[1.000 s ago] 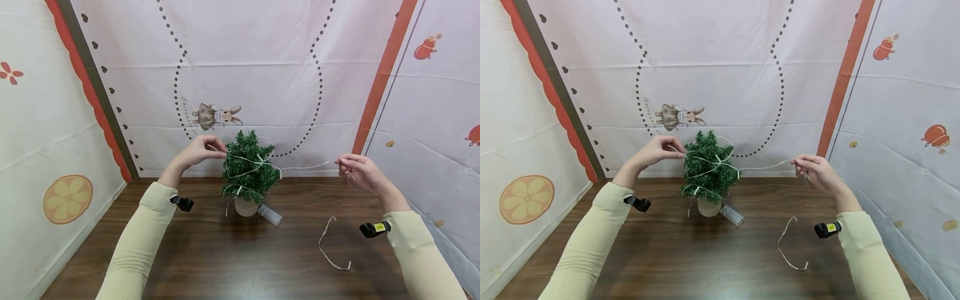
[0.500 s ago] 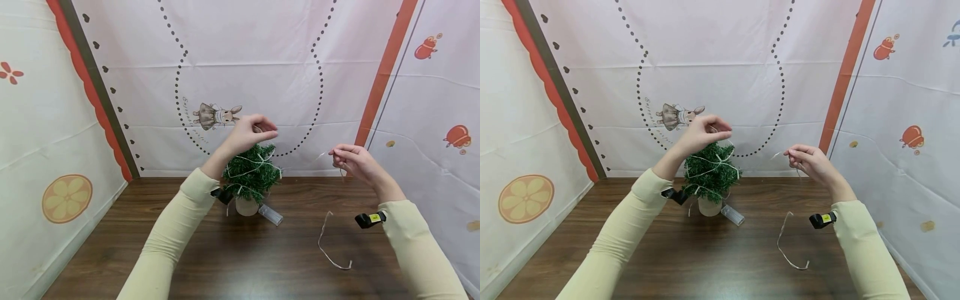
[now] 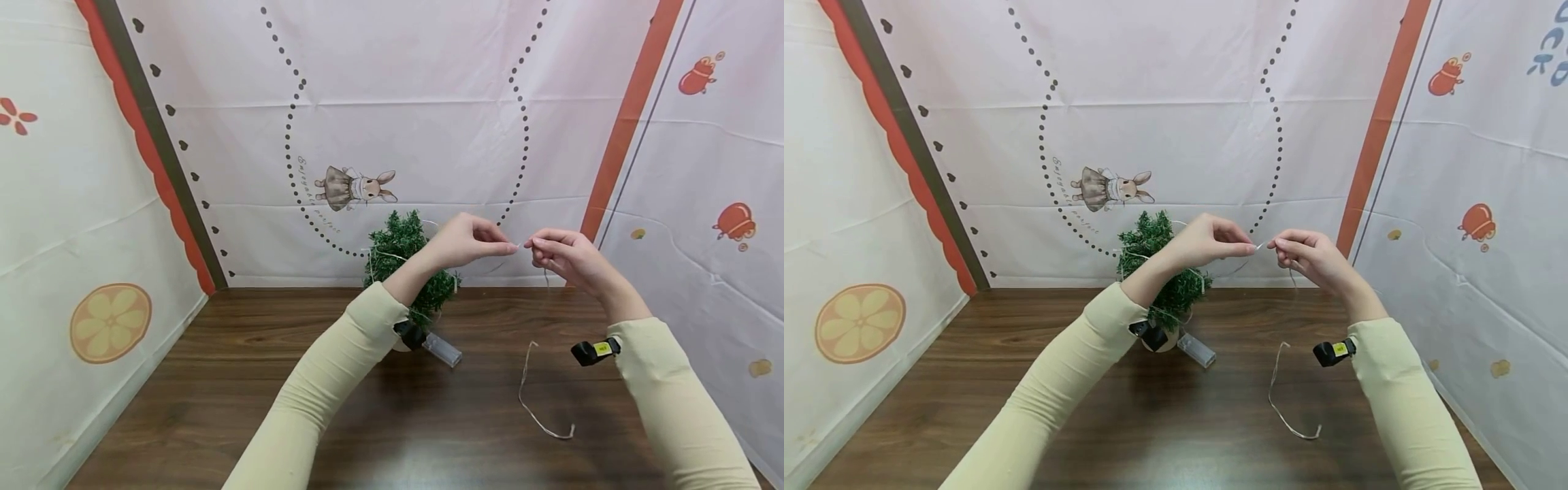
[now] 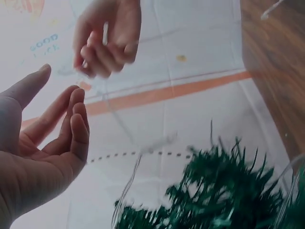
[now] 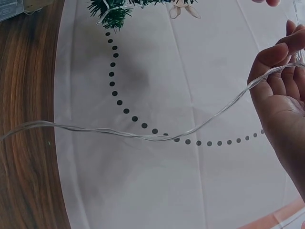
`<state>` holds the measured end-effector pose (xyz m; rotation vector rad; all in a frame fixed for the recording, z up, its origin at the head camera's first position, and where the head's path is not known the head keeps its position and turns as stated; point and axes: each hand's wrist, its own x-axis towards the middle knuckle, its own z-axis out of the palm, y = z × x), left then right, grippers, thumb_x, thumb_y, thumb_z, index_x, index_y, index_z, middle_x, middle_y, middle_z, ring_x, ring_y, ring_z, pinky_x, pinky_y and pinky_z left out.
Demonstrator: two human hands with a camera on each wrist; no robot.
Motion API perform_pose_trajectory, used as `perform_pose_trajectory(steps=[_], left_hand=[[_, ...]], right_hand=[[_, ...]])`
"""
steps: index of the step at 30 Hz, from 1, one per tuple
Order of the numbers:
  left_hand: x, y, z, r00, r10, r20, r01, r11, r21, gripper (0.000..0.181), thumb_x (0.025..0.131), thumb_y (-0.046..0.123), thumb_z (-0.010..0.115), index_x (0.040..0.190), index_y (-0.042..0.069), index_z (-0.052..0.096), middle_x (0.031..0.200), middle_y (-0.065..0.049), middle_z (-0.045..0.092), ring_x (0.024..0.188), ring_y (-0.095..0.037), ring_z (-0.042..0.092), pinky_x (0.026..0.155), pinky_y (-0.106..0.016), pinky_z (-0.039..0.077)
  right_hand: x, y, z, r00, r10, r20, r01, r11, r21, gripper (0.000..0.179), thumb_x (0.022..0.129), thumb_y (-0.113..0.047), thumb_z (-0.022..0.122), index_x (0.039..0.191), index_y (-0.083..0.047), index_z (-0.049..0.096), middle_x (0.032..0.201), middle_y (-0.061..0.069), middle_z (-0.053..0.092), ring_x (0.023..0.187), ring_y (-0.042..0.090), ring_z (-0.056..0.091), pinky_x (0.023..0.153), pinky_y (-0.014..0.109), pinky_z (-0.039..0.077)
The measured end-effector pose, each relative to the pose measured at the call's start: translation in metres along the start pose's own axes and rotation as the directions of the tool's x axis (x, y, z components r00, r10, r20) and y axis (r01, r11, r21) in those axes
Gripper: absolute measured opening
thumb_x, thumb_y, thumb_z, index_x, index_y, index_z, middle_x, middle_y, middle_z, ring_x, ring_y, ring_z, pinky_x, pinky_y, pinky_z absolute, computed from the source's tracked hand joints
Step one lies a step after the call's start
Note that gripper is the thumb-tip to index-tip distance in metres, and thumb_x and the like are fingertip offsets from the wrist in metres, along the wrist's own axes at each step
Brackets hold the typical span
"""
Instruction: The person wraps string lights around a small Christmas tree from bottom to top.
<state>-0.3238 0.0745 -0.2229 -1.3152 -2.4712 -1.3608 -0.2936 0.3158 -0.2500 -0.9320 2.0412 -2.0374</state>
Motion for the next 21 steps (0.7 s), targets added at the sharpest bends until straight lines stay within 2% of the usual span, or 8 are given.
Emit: perform_pose_trajectory(steps=[5,10,13,17,21], left_hand=[[0.003,0.003,0.009,0.999,-0.032,-0.01,0.031,0.999,-0.027,0.014,0.084,0.028,0.073,0.09,0.014,0.075,0.084,0.003,0.072,0.075,-0.008,0.064,0.067,-0.022,0.05],[0.01,0.008,0.008,0.997,-0.081,-0.013,0.08,0.997,-0.017,0.014,0.083,0.016,0.074,0.094,0.009,0.074,0.089,-0.002,0.073,0.079,-0.01,0.066,0.07,-0.021,0.05],[0.014,0.011,0.007,0.993,-0.116,-0.003,0.116,0.993,0.016,0.012,0.082,0.015,0.074,0.093,0.009,0.073,0.09,-0.003,0.073,0.081,-0.01,0.066,0.07,-0.02,0.05],[0.017,0.015,0.008,0.99,-0.141,0.019,0.139,0.989,0.058,0.008,0.085,0.02,0.073,0.085,0.012,0.072,0.082,0.0,0.072,0.07,-0.009,0.063,0.059,-0.021,0.049],[0.017,0.016,0.008,0.991,-0.136,0.017,0.135,0.99,0.044,0.012,0.087,0.02,0.07,0.081,0.009,0.07,0.072,-0.002,0.068,0.057,-0.011,0.059,0.051,-0.021,0.047]], right_hand=[[0.001,0.001,-0.001,1.0,0.007,-0.003,-0.007,1.0,-0.017,0.025,0.101,-0.007,0.042,0.099,-0.007,0.067,0.076,-0.004,0.059,0.073,0.01,0.054,0.072,0.022,0.048],[0.001,0.001,-0.002,1.0,0.003,0.001,-0.003,0.999,-0.032,0.027,0.101,-0.006,0.04,0.099,-0.01,0.067,0.078,-0.004,0.06,0.074,0.009,0.056,0.074,0.022,0.049],[0.002,0.0,-0.002,1.0,0.001,-0.006,-0.001,0.999,-0.042,0.026,0.101,-0.006,0.041,0.097,-0.009,0.067,0.078,-0.004,0.061,0.074,0.008,0.056,0.075,0.021,0.05],[0.004,0.0,0.0,1.0,-0.006,0.002,0.006,0.999,-0.045,0.024,0.1,-0.006,0.042,0.096,-0.008,0.066,0.079,-0.004,0.061,0.073,0.008,0.056,0.074,0.02,0.049],[0.004,0.002,0.0,0.999,-0.022,0.03,0.023,0.999,-0.042,0.025,0.1,-0.003,0.041,0.096,-0.009,0.066,0.081,-0.004,0.061,0.073,0.007,0.056,0.073,0.021,0.049]])
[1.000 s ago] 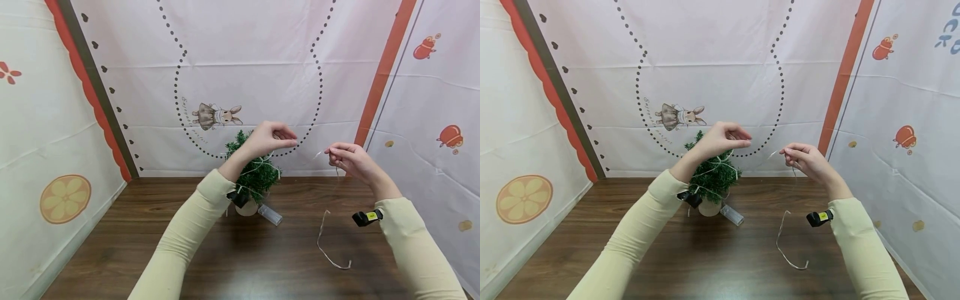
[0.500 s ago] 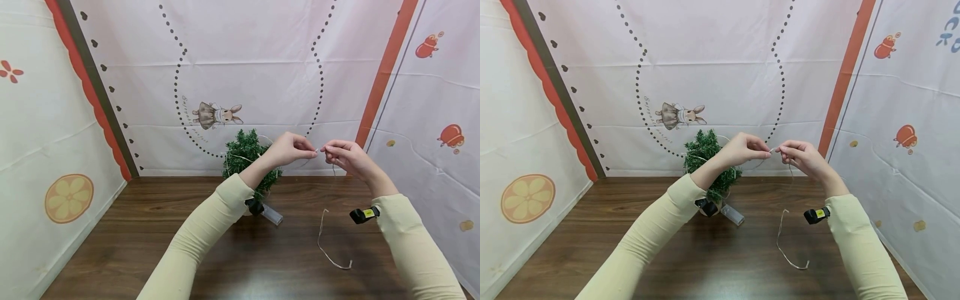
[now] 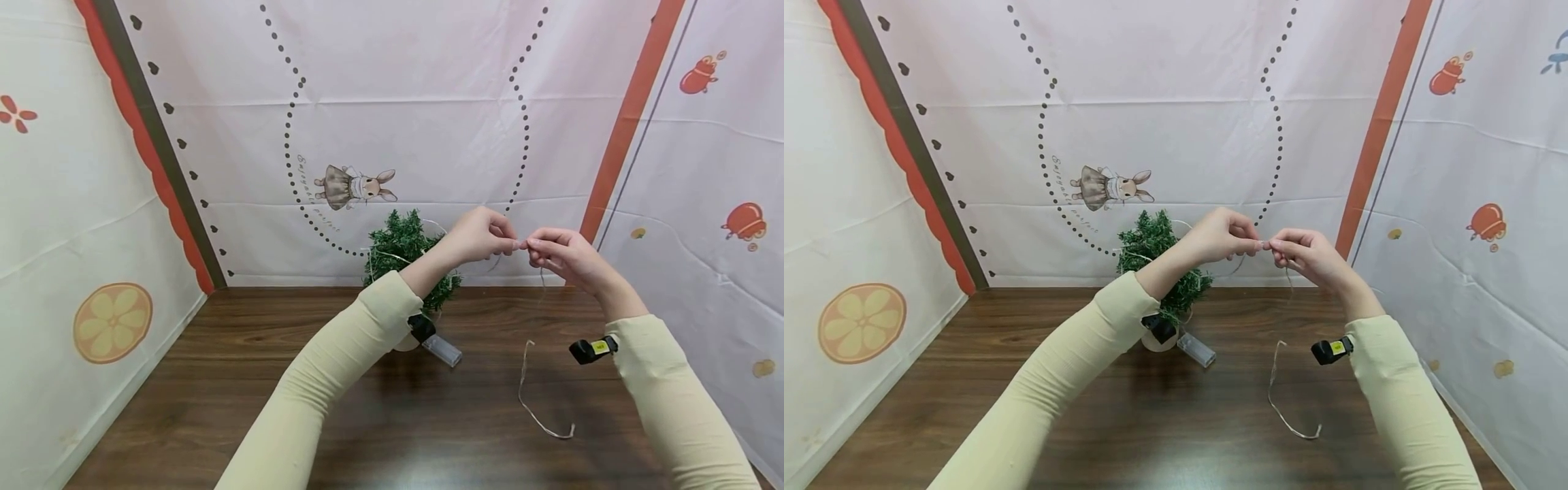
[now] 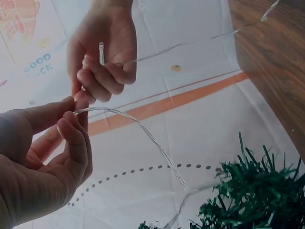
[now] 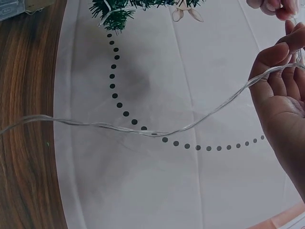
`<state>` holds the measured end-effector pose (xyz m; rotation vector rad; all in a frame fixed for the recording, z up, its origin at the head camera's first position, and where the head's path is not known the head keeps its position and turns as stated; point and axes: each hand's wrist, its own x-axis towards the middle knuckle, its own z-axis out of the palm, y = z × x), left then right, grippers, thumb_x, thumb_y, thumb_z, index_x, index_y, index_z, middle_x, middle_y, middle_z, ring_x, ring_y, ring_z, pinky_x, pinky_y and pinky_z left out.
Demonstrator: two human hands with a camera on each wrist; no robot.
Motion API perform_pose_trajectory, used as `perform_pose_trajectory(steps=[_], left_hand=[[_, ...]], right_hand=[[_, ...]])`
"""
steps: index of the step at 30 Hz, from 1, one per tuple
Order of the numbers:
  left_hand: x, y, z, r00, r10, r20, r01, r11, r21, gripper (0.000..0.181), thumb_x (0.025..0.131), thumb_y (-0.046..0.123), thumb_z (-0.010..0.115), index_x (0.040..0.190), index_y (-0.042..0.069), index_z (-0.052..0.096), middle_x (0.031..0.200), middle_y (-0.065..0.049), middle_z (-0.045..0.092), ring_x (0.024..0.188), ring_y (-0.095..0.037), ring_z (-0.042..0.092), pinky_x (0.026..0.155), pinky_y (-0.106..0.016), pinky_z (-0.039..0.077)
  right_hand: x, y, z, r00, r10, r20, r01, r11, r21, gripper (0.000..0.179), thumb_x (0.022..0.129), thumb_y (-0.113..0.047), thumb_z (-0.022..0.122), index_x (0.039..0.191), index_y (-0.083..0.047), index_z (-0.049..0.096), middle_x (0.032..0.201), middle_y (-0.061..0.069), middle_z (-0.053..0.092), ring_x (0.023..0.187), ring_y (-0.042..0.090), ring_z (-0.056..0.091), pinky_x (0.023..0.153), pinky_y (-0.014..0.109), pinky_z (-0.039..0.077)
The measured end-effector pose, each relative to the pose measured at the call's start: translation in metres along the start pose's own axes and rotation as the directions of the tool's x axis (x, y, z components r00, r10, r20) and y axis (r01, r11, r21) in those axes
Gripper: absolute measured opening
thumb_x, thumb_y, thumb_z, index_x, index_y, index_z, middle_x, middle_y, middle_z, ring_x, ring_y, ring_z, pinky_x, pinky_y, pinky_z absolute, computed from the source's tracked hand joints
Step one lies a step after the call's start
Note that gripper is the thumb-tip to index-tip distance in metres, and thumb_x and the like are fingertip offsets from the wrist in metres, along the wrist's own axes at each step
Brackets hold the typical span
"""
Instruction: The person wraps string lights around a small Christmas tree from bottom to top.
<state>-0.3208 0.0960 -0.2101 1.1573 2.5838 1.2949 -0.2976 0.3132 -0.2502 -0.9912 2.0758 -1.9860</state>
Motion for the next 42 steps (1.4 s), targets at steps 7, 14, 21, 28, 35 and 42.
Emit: perform_pose_trajectory(steps=[7,14,21,28,35,42], left_hand=[[-0.003,-0.005,-0.015,0.999,-0.029,-0.042,0.026,0.997,-0.075,0.013,0.088,0.011,0.068,0.082,-0.001,0.069,0.073,-0.009,0.067,0.058,-0.014,0.063,0.06,-0.023,0.055],[-0.003,-0.008,-0.047,0.986,-0.14,-0.087,0.119,0.969,-0.215,0.009,0.087,0.007,0.067,0.085,-0.001,0.067,0.079,-0.009,0.067,0.069,-0.02,0.068,0.069,-0.026,0.057],[-0.003,-0.012,-0.084,0.962,-0.159,-0.224,0.09,0.953,-0.288,0.008,0.086,0.003,0.067,0.088,-0.005,0.067,0.086,-0.015,0.07,0.063,-0.015,0.067,0.068,-0.026,0.058],[-0.002,-0.024,-0.103,0.937,-0.193,-0.29,0.088,0.936,-0.34,0.011,0.086,0.003,0.067,0.09,-0.007,0.066,0.081,-0.01,0.068,0.062,-0.011,0.066,0.073,-0.026,0.057],[0.004,-0.042,-0.114,0.892,-0.228,-0.39,0.047,0.905,-0.422,0.011,0.086,0.002,0.067,0.093,-0.006,0.067,0.092,-0.017,0.069,0.07,-0.017,0.069,0.076,-0.027,0.057],[0.004,-0.061,-0.126,0.838,-0.266,-0.476,0.019,0.887,-0.462,0.014,0.086,0.002,0.067,0.097,-0.006,0.068,0.093,-0.015,0.068,0.075,-0.02,0.071,0.078,-0.027,0.056]], right_hand=[[-0.009,0.006,-0.003,1.0,-0.003,-0.015,0.004,1.0,0.031,0.027,0.1,-0.003,0.04,0.093,-0.007,0.066,0.082,-0.002,0.061,0.071,0.008,0.053,0.069,0.021,0.048],[-0.029,0.013,-0.016,0.999,-0.019,-0.027,0.022,0.994,0.108,0.032,0.101,0.0,0.035,0.095,-0.004,0.067,0.074,-0.002,0.054,0.065,0.013,0.041,0.062,0.026,0.038],[-0.056,0.016,-0.04,0.996,-0.079,-0.038,0.084,0.983,0.161,0.035,0.101,0.003,0.029,0.101,-0.001,0.064,0.081,-0.001,0.059,0.066,0.014,0.042,0.06,0.031,0.026],[-0.075,0.023,-0.056,0.988,-0.145,-0.059,0.156,0.954,0.255,0.04,0.101,0.005,0.024,0.103,0.004,0.063,0.084,0.004,0.06,0.074,0.013,0.051,0.071,0.022,0.046],[-0.083,0.026,-0.067,0.98,-0.185,-0.065,0.197,0.916,0.349,0.045,0.101,0.006,0.017,0.105,0.008,0.062,0.082,0.006,0.06,0.075,0.016,0.054,0.075,0.024,0.049],[-0.08,0.025,-0.076,0.973,-0.229,-0.021,0.217,0.886,0.409,0.048,0.1,0.007,0.011,0.11,0.013,0.058,0.084,0.008,0.059,0.071,0.022,0.039,0.067,0.032,0.031]])
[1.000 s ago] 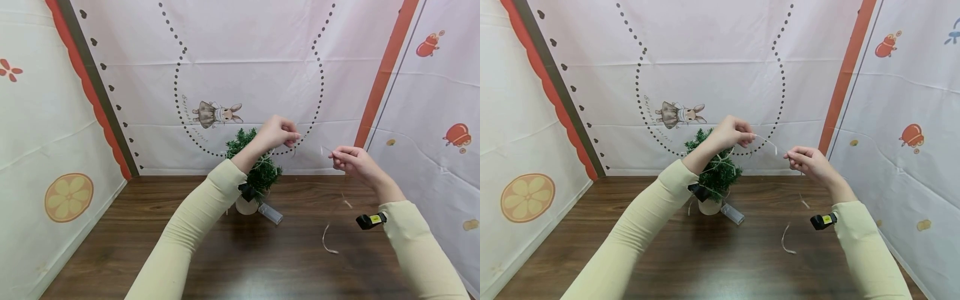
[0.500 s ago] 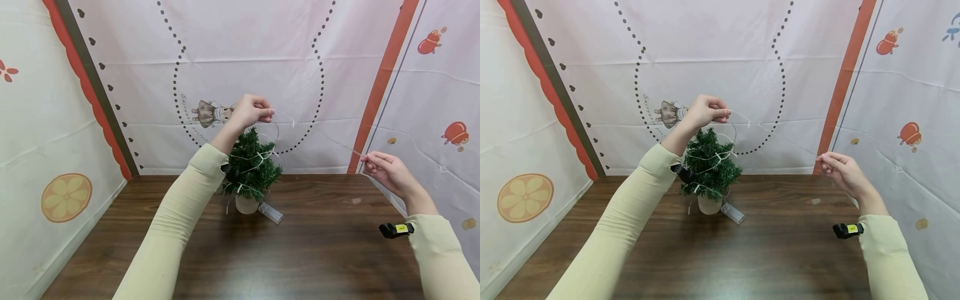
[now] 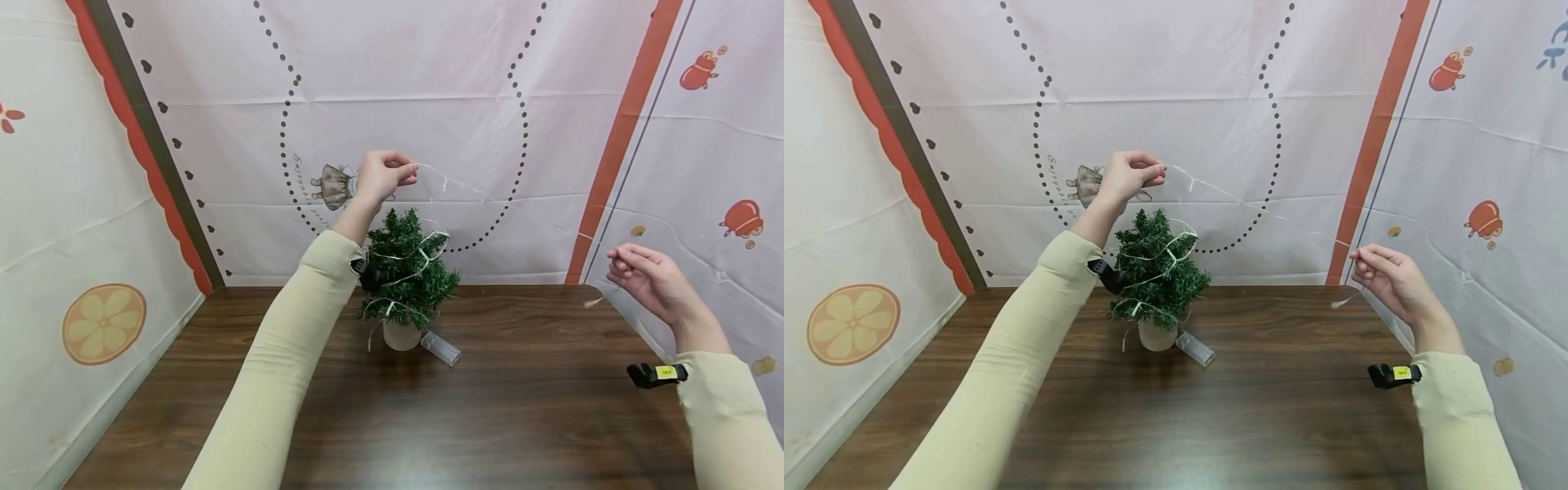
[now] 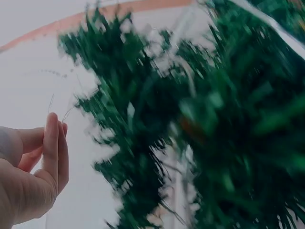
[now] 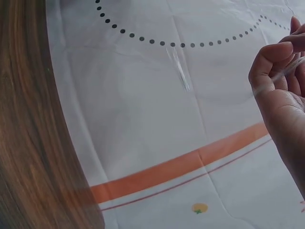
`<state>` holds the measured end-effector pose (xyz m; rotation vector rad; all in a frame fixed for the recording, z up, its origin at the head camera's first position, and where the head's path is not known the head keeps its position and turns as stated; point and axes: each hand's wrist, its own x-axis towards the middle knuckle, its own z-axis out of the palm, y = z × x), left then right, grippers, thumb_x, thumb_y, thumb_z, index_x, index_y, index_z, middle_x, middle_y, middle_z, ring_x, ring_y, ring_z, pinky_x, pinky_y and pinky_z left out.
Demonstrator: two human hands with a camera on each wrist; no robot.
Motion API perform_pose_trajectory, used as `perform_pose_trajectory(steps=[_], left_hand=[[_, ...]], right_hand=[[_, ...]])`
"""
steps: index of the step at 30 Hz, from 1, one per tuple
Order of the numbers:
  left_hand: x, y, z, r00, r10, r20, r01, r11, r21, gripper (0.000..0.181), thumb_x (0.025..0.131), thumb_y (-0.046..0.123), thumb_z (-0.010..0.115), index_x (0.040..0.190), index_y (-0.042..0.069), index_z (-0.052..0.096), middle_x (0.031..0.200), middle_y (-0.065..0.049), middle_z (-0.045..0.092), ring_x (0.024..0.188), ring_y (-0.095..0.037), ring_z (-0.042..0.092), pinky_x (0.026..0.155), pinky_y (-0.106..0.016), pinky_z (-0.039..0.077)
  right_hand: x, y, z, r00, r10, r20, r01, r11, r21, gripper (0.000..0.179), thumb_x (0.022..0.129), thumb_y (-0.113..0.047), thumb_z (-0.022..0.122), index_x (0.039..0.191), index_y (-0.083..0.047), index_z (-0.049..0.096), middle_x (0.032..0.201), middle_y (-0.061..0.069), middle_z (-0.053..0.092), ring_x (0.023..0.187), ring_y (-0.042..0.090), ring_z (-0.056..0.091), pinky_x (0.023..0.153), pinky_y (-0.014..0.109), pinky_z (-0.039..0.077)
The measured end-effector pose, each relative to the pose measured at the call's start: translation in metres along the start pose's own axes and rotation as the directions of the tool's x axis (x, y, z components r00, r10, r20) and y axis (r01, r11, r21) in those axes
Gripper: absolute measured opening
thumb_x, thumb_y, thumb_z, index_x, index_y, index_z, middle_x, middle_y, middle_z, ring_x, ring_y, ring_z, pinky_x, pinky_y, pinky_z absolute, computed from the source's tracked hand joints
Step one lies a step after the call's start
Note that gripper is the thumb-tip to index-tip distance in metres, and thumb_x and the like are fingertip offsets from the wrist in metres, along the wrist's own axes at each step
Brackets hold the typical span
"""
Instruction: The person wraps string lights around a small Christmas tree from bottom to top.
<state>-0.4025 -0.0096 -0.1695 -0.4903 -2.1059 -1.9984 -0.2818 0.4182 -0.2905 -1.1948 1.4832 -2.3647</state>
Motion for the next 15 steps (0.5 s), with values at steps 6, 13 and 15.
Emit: perform_pose_trajectory(steps=[6,13,15], left_hand=[[0.002,-0.016,-0.019,0.998,-0.062,-0.019,0.061,0.997,-0.056,0.018,0.087,-0.001,0.064,0.104,-0.007,0.066,0.111,-0.025,0.064,0.072,-0.014,0.069,0.081,-0.027,0.056],[-0.003,-0.033,-0.042,0.987,-0.156,0.032,0.16,0.963,-0.215,0.015,0.088,-0.008,0.059,0.103,-0.008,0.062,0.11,-0.016,0.06,0.084,-0.02,0.07,0.086,-0.026,0.054],[-0.006,-0.038,-0.047,0.984,-0.172,0.041,0.177,0.954,-0.241,0.012,0.088,-0.008,0.059,0.1,-0.007,0.062,0.105,-0.014,0.059,0.089,-0.023,0.069,0.088,-0.027,0.053]], right_hand=[[0.017,-0.002,0.011,1.0,0.021,-0.01,-0.021,1.0,0.011,0.046,0.1,0.007,0.013,0.111,0.013,0.057,0.085,0.009,0.057,0.076,0.019,0.049,0.075,0.029,0.045],[0.044,-0.002,0.029,0.999,0.024,-0.028,-0.024,1.0,0.0,0.039,0.101,0.007,0.021,0.109,0.012,0.059,0.086,0.01,0.06,0.078,0.018,0.054,0.076,0.029,0.048],[0.05,-0.001,0.035,0.999,0.031,-0.034,-0.032,0.999,-0.026,0.037,0.101,0.006,0.025,0.108,0.01,0.061,0.087,0.009,0.06,0.078,0.017,0.053,0.075,0.028,0.048]])
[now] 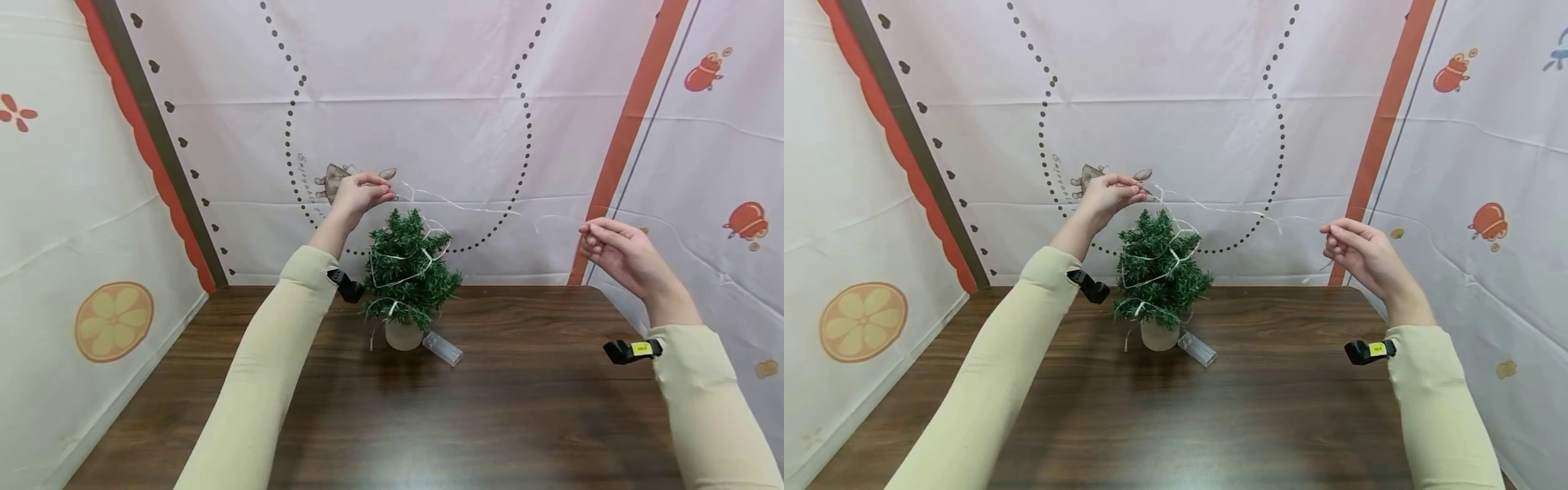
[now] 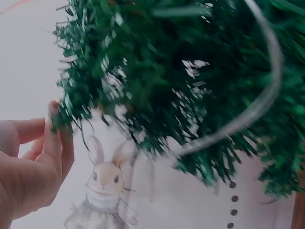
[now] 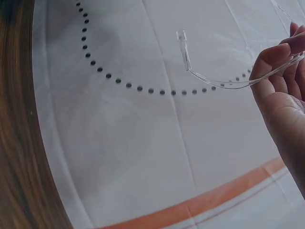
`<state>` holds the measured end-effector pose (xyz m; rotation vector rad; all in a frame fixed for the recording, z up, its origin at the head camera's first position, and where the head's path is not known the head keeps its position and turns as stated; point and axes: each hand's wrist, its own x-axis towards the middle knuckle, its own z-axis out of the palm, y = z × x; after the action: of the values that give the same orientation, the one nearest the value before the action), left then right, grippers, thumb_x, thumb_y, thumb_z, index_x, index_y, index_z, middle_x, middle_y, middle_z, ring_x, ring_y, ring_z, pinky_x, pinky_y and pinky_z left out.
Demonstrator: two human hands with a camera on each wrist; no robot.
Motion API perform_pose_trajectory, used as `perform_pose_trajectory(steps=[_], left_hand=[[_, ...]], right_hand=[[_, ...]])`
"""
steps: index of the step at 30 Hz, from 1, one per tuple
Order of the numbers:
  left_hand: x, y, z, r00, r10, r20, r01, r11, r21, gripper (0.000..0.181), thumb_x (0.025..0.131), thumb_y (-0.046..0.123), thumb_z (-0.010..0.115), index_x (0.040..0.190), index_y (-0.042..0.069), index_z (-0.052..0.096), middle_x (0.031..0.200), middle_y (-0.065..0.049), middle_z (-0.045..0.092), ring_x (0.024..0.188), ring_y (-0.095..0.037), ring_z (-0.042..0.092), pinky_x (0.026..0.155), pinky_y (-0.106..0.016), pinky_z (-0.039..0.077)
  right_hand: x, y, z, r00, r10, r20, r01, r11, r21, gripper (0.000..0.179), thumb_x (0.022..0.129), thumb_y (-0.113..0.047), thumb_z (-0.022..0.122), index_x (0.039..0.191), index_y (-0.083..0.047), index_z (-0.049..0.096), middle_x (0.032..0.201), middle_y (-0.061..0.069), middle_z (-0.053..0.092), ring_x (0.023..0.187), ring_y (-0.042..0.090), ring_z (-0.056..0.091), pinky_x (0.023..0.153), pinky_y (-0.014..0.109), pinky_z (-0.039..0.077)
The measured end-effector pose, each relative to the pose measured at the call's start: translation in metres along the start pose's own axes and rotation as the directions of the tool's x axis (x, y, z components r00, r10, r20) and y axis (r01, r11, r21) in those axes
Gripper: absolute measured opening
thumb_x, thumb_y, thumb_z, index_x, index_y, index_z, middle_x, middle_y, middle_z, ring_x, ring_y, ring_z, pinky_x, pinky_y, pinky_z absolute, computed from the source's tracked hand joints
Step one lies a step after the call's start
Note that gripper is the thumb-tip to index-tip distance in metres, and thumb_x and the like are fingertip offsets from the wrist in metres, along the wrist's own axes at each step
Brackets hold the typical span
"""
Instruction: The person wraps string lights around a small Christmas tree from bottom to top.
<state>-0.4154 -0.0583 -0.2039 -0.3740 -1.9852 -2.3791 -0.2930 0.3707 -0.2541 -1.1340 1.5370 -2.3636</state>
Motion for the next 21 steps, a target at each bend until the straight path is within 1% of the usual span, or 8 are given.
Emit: perform_pose_trajectory(steps=[2,6,8,11,13,16,19,21], left_hand=[[-0.002,-0.004,-0.005,1.0,-0.012,0.009,0.012,1.0,-0.014,0.007,0.088,-0.008,0.059,0.095,-0.005,0.061,0.102,-0.013,0.059,0.095,-0.027,0.068,0.091,-0.029,0.052],[-0.006,-0.012,-0.011,1.0,0.0,0.021,0.0,1.0,0.0,0.006,0.086,-0.006,0.063,0.083,-0.001,0.061,0.1,-0.01,0.062,0.101,-0.033,0.065,0.091,-0.03,0.052],[-0.007,-0.017,-0.012,1.0,0.01,0.017,-0.01,1.0,0.004,0.009,0.086,-0.001,0.066,0.079,0.001,0.061,0.098,-0.01,0.063,0.1,-0.033,0.066,0.09,-0.03,0.053],[-0.009,-0.022,-0.015,1.0,0.02,0.009,-0.02,1.0,0.005,0.015,0.085,0.008,0.07,0.075,0.002,0.06,0.094,-0.009,0.064,0.092,-0.029,0.069,0.088,-0.029,0.054],[-0.01,-0.026,-0.018,1.0,0.026,0.014,-0.026,1.0,0.003,0.019,0.086,0.014,0.07,0.076,0.002,0.06,0.093,-0.01,0.063,0.089,-0.028,0.069,0.087,-0.029,0.054],[-0.012,-0.03,-0.022,0.998,0.047,0.03,-0.047,0.999,0.013,0.023,0.086,0.021,0.07,0.081,0.0,0.061,0.094,-0.011,0.063,0.092,-0.028,0.069,0.086,-0.028,0.054],[-0.015,-0.034,-0.027,0.995,0.081,0.058,-0.082,0.996,0.019,0.026,0.088,0.023,0.068,0.086,-0.002,0.06,0.1,-0.011,0.063,0.096,-0.029,0.068,0.086,-0.027,0.054],[-0.018,-0.036,-0.029,0.993,0.098,0.07,-0.1,0.995,0.018,0.027,0.089,0.023,0.067,0.089,-0.003,0.061,0.104,-0.011,0.063,0.095,-0.027,0.068,0.086,-0.027,0.054]], right_hand=[[0.005,0.0,0.005,1.0,0.007,-0.001,-0.007,1.0,-0.031,0.036,0.101,0.005,0.026,0.107,0.008,0.062,0.086,0.008,0.06,0.077,0.017,0.051,0.076,0.028,0.047],[0.013,0.001,0.011,1.0,0.016,-0.011,-0.017,0.996,-0.085,0.033,0.101,0.002,0.03,0.106,0.004,0.063,0.085,0.006,0.059,0.076,0.016,0.049,0.075,0.026,0.047],[0.016,0.001,0.013,1.0,0.017,-0.008,-0.018,0.996,-0.084,0.032,0.101,0.002,0.031,0.106,0.004,0.063,0.084,0.006,0.058,0.076,0.016,0.049,0.075,0.026,0.047],[0.018,0.001,0.015,1.0,0.015,-0.007,-0.016,0.998,-0.062,0.032,0.101,0.003,0.031,0.106,0.005,0.062,0.084,0.006,0.058,0.076,0.016,0.049,0.076,0.027,0.048],[0.02,0.0,0.016,1.0,0.015,-0.01,-0.015,0.998,-0.054,0.031,0.101,0.002,0.031,0.107,0.005,0.062,0.084,0.006,0.058,0.076,0.016,0.049,0.076,0.027,0.048],[0.022,-0.001,0.019,1.0,0.017,-0.016,-0.018,0.998,-0.052,0.031,0.101,0.002,0.032,0.106,0.005,0.063,0.083,0.006,0.058,0.076,0.016,0.049,0.076,0.027,0.049],[0.025,-0.002,0.024,1.0,0.018,-0.014,-0.018,0.998,-0.061,0.031,0.101,0.002,0.033,0.105,0.005,0.064,0.082,0.006,0.057,0.076,0.016,0.048,0.077,0.027,0.049],[0.027,-0.002,0.028,1.0,0.016,-0.004,-0.017,0.998,-0.062,0.031,0.101,0.002,0.033,0.105,0.005,0.064,0.082,0.006,0.056,0.076,0.016,0.047,0.078,0.027,0.049]])
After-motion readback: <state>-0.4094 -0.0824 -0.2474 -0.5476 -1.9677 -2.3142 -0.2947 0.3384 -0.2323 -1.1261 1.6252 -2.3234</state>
